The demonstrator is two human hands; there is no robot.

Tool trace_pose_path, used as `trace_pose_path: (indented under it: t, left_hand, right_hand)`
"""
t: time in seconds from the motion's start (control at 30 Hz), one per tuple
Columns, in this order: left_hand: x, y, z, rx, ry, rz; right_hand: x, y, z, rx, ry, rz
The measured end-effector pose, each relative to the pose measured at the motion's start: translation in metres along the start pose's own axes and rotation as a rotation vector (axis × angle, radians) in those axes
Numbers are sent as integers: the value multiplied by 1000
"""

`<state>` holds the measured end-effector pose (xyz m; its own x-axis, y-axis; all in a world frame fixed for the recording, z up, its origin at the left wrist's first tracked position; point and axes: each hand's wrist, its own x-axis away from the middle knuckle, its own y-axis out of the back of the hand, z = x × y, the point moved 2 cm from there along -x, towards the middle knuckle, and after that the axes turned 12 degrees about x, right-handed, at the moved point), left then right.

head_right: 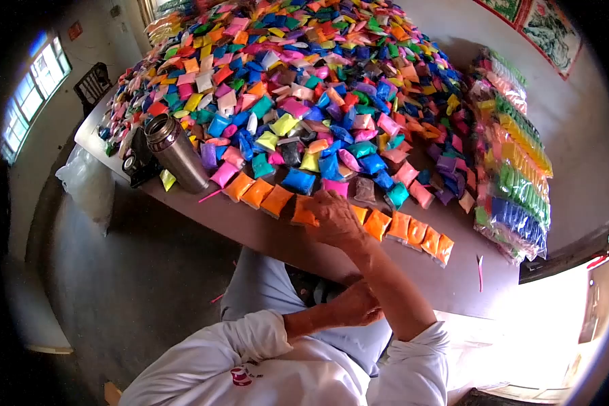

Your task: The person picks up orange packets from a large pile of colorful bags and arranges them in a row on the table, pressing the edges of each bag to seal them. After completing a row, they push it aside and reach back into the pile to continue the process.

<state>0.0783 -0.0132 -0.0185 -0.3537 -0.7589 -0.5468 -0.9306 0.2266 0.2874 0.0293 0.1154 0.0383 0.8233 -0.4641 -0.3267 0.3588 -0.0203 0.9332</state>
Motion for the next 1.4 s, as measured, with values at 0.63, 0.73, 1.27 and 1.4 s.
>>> trace_pose_path:
  t: [0.63,0.73,1.27,1.4]
  left_hand:
    - [18,-3,0,-99,72,72]
    - [7,-2,-6,-305,30,85]
    - [6,-10,-1,-360,-73,84]
    - [9,-12,1,-370,-74,96]
  right_hand:
    - [-69,-28,40,-141,113,-27]
    - [-38,5,16,-133,20,-142]
    - [236,75,-126,158,-858,-212]
    - [209,65,-120,174,-746,-128]
